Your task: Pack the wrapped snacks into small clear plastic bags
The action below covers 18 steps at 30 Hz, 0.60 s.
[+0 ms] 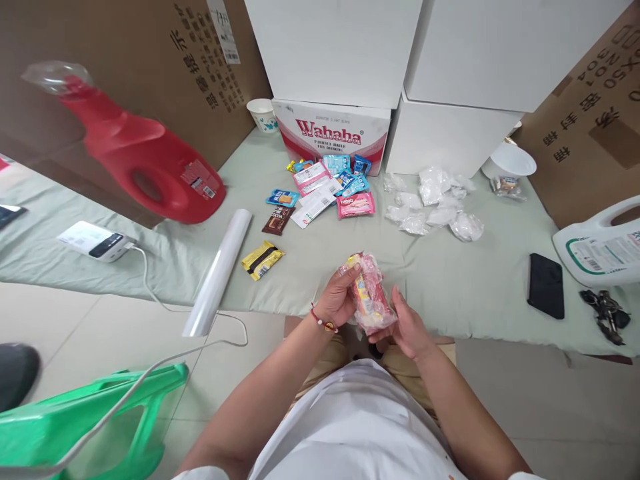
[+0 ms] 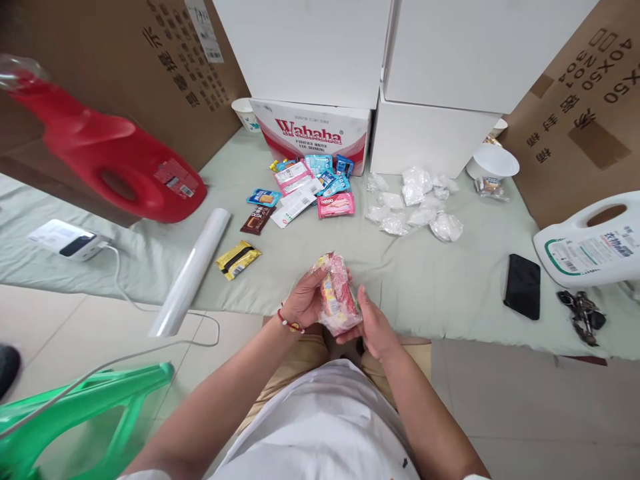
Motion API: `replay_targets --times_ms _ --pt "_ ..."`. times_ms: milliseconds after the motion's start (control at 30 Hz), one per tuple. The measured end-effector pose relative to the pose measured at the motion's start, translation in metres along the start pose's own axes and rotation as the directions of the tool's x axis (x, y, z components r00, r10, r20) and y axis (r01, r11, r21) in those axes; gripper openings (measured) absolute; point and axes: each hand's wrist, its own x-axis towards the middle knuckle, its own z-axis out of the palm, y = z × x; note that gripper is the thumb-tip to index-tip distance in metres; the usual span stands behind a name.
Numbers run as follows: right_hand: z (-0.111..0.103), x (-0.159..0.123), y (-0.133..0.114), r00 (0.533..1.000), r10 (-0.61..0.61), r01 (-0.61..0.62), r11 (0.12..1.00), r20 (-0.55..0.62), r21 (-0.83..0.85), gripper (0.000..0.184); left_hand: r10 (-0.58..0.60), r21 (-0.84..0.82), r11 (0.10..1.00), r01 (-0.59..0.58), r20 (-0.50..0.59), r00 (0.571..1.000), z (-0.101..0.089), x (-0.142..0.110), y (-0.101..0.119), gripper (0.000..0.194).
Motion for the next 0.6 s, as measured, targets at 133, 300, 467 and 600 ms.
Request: replay_targets --times_ms 133,300,467,600 --pt "-0.018 -0.013 -0.009 0.838 -0.492 0.318 0.79 -0.234 -0.524 0.058 0.044 -0.109 0.992 -0.06 -0.139 0.989 0.005 0.004 0.005 0.031" --pt "-0.016 -0.012 -0.011 0.671 -0.738 0.388 0.436 -0.075 -0.812 0.063 0.007 -0.174 0.984 -0.023 -0.091 0.996 0.012 0.001 0.008 0.037" --pt "-0.02 -0.007 -0.009 0.709 -0.704 0.412 0.462 -0.043 -0.785 0.017 0.074 -0.115 0.99 -0.079 -0.041 0.996 0.006 -0.006 0.015 0.065" --pt "-0.035 -0.012 -0.018 0.641 -0.766 0.454 0.435 -0.054 -0.778 0.015 0.115 0.011 0.993 -0.115 -0.036 0.993 0.002 -0.007 0.025 0.079"
